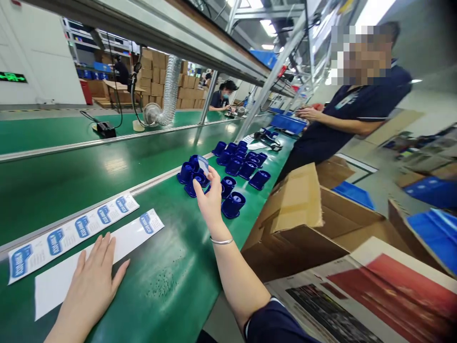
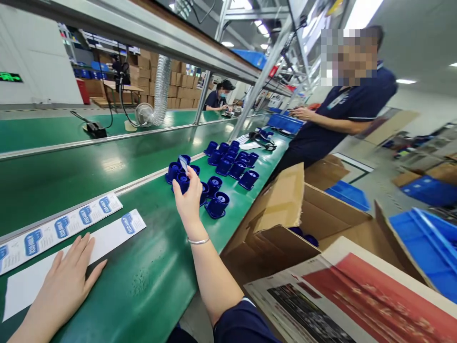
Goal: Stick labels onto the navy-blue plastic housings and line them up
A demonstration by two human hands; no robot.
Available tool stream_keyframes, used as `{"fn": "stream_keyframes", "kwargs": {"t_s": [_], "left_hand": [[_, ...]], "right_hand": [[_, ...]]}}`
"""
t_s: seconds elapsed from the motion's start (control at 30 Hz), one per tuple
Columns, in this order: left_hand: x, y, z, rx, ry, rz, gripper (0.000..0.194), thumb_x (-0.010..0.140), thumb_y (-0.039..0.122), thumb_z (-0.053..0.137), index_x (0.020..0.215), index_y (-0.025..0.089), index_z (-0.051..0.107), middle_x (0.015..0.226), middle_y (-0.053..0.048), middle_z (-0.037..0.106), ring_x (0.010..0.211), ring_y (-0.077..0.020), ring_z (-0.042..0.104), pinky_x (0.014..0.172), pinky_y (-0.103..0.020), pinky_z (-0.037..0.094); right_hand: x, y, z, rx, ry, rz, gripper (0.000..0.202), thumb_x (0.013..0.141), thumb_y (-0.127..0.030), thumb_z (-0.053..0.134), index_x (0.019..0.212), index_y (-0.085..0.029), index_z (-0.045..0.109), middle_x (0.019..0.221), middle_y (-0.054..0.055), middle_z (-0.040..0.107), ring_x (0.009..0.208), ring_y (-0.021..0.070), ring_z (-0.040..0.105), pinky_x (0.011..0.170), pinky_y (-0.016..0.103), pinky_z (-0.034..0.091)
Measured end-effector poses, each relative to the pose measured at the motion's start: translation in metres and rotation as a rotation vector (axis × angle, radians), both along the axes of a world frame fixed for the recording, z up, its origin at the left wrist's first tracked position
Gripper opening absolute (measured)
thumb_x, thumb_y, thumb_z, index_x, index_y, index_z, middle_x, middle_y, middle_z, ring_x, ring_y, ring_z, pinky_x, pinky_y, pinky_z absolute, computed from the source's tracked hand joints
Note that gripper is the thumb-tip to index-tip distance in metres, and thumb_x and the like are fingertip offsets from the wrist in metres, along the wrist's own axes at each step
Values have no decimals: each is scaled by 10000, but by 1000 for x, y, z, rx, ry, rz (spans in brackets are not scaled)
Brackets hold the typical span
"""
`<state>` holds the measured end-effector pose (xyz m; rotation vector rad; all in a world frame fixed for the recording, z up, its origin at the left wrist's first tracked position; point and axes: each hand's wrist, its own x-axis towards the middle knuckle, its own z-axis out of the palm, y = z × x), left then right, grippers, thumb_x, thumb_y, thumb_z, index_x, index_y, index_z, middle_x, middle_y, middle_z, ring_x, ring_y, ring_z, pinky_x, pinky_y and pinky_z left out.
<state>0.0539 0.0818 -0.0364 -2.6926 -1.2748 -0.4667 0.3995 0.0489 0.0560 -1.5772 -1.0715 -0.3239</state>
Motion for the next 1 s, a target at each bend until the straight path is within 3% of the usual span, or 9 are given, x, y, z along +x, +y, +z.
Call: {"fn": "stream_keyframes", "kwargs": {"t_s": [0.13, 0.2, 0.33, 0.43, 0.63, 0.8, 0.87, 0.97, 1.0], "left_hand": [[2, 2, -2, 18, -57, 15, 881, 965, 642, 173, 1455, -5, 515, 1543, -242, 490, 1474, -427, 402, 1187, -655, 318], [4, 1, -1, 26, -75, 21, 899, 957, 647, 157, 1445, -16, 520, 1518, -262, 512, 1467, -441, 406, 1187, -656, 311], [4, 2, -1, 41, -80, 12, 910, 954, 642, 154, 1409, -45, 541, 1484, -298, 530, 1442, -478, 424, 1167, -678, 324], [3, 4, -3, 41, -81, 12, 862, 964, 623, 190, 1405, -27, 544, 1492, -306, 514, 1460, -505, 381, 1154, -690, 338], [-2, 8, 2, 91, -181, -76, 693, 983, 548, 349, 1522, 114, 390, 1549, -270, 448, 1557, -450, 202, 1191, -677, 317], [6, -14, 23, -72, -376, -215, 654, 941, 462, 550, 1552, 307, 373, 1572, -118, 485, 1463, -374, 449, 1187, -610, 410], [17, -32, 32, -383, -517, -160, 588, 945, 500, 527, 1518, 396, 446, 1536, -27, 546, 1382, -340, 554, 1144, -565, 493], [31, -56, 45, -933, -850, -77, 543, 981, 588, 287, 1488, 515, 466, 1395, 83, 663, 1244, -327, 669, 1027, -551, 592], [32, -61, 49, -996, -941, -52, 552, 962, 610, 263, 1484, 558, 433, 1348, 114, 683, 1189, -344, 698, 965, -575, 613]], "right_hand": [[39, -43, -11, -233, -186, -446, 706, 966, -430, 540, 1567, -154, 291, 1455, 244, 484, 1396, 402, 391, 1139, 634, 313], [55, -60, -22, -310, -178, -553, 761, 952, -407, 537, 1588, -123, 230, 1457, 283, 461, 1392, 452, 383, 1093, 693, 329], [75, -78, -47, -369, -152, -502, 793, 932, -403, 549, 1579, -87, 217, 1314, 277, 553, 1155, 406, 602, 933, 574, 525], [76, -79, -55, -367, -167, -467, 806, 945, -429, 551, 1587, -93, 198, 1286, 258, 559, 1090, 369, 643, 885, 498, 570], [55, -82, -20, -190, -220, -514, 880, 978, -432, 585, 1610, -112, 62, 1462, 306, 423, 1344, 418, 497, 1081, 596, 469], [-2, -75, 18, 90, -273, -252, 934, 969, -376, 652, 1615, -206, 0, 1409, 222, 507, 1336, 324, 546, 1123, 554, 490], [-37, -64, 20, 139, -268, 13, 929, 945, -349, 681, 1609, -252, 39, 1415, 188, 533, 1346, 322, 548, 1142, 584, 473], [-90, -45, 10, 200, -364, 462, 857, 868, -464, 726, 1545, -251, 246, 1293, 132, 638, 1194, 288, 643, 1022, 453, 596], [-106, -39, 5, 147, -436, 632, 793, 854, -479, 729, 1493, -242, 324, 1231, 113, 666, 1142, 267, 662, 996, 408, 608]]}}
